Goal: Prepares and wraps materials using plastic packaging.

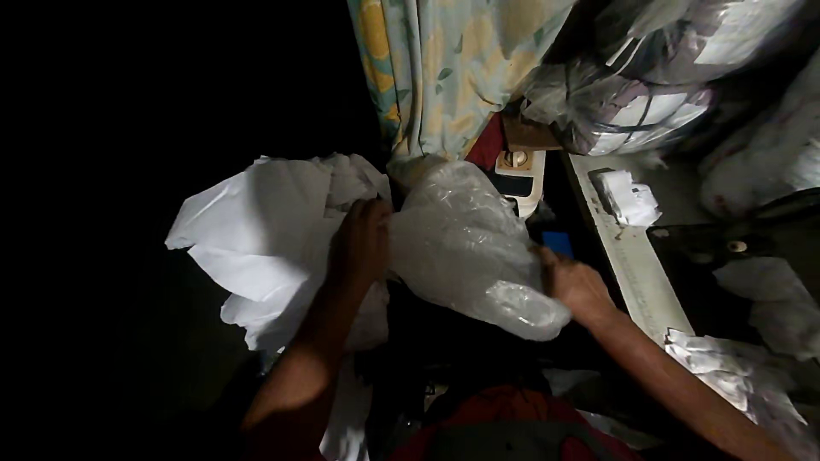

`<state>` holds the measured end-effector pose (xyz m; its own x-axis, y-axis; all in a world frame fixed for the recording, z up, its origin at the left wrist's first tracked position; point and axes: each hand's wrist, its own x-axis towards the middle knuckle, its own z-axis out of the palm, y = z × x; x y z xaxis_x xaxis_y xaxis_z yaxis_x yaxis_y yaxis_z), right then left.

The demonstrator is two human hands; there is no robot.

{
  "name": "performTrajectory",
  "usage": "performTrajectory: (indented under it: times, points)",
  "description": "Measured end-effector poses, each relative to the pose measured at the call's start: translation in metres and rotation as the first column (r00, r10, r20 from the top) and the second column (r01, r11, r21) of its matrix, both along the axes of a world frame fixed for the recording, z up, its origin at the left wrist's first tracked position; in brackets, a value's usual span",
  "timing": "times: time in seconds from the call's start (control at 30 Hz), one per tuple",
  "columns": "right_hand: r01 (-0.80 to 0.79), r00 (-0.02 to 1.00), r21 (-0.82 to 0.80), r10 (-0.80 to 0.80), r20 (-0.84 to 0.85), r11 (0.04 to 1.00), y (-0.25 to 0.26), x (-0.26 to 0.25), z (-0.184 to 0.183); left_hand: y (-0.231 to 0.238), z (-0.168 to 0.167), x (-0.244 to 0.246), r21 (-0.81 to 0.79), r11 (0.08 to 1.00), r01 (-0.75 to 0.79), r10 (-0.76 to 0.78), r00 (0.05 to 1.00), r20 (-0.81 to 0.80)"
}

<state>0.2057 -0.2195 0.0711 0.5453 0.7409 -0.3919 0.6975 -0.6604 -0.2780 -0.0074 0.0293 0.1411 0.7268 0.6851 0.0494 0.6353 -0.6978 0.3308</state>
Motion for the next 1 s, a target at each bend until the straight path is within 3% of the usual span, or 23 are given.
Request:
performTrajectory:
  times: [0.07,0.17,0.23,0.27,0.33,0.43,0.5,0.57,0.6,0.67,0.7,0.77,0.83,0.9,1.0]
  points:
    - [-0.175,0.983,-0.041,0.172,-0.06,0.984,-0.004,-0.013,0.015,0.004,0.0,0.009,0.012,0.998,0.055,-0.056,0.998,0.02]
    - [-0.369,0.929,0.389,0.333,0.16,0.844,0.003,-0.037,0.036,-0.004,0.002,0.031,0.059,0.985,0.161,-0.162,0.986,0.024]
    - [-0.472,0.88,0.447,0.435,0.191,0.76,0.019,-0.067,0.049,-0.01,0.006,0.049,0.125,0.966,0.227,-0.233,0.972,0.032]
    - [-0.515,0.849,0.405,0.513,0.124,0.755,0.026,-0.084,0.049,-0.012,0.009,0.059,0.165,0.955,0.247,-0.258,0.965,0.048]
    - [-0.565,0.759,0.257,0.616,-0.209,0.784,0.036,-0.115,0.037,-0.014,0.012,0.077,0.243,0.932,0.268,-0.305,0.944,0.128]
    - [-0.719,0.562,0.306,0.781,-0.274,0.625,0.033,-0.139,-0.004,-0.015,0.014,0.094,0.296,0.916,0.273,-0.347,0.908,0.236]
    - [-0.676,0.546,0.447,0.806,-0.229,0.586,0.023,-0.129,0.003,-0.017,0.021,0.095,0.266,0.924,0.276,-0.331,0.924,0.191]
    - [-0.469,0.67,0.721,0.738,-0.087,0.511,0.007,-0.106,0.018,-0.026,0.035,0.081,0.183,0.948,0.261,-0.293,0.94,0.175]
    - [-0.345,0.778,0.797,0.626,-0.053,0.496,-0.001,-0.088,0.027,-0.035,0.043,0.07,0.17,0.948,0.268,-0.303,0.926,0.227]
    - [-0.058,0.962,0.865,0.261,-0.086,0.498,-0.014,-0.046,0.027,-0.068,0.045,0.044,0.179,0.919,0.352,-0.395,0.807,0.439]
    - [0.1,0.986,0.862,0.069,-0.154,0.497,-0.018,-0.025,0.017,-0.088,0.04,0.033,0.103,0.895,0.433,-0.419,0.744,0.521]
    - [0.389,0.921,0.749,-0.229,-0.315,0.536,-0.017,0.016,-0.008,-0.115,0.02,0.018,-0.141,0.836,0.531,-0.392,0.757,0.522]
    - [0.571,0.818,0.547,-0.375,-0.435,0.611,-0.006,0.041,-0.029,-0.116,0.001,0.011,-0.353,0.842,0.408,-0.272,0.886,0.376]
    - [0.607,0.778,0.386,-0.419,-0.468,0.695,0.01,0.047,-0.042,-0.105,-0.012,0.006,-0.493,0.845,0.206,-0.074,0.959,0.272]
    - [0.505,0.83,0.277,-0.372,-0.415,0.817,0.043,0.033,-0.047,-0.095,-0.029,-0.008,-0.567,0.824,-0.009,0.193,0.945,0.265]
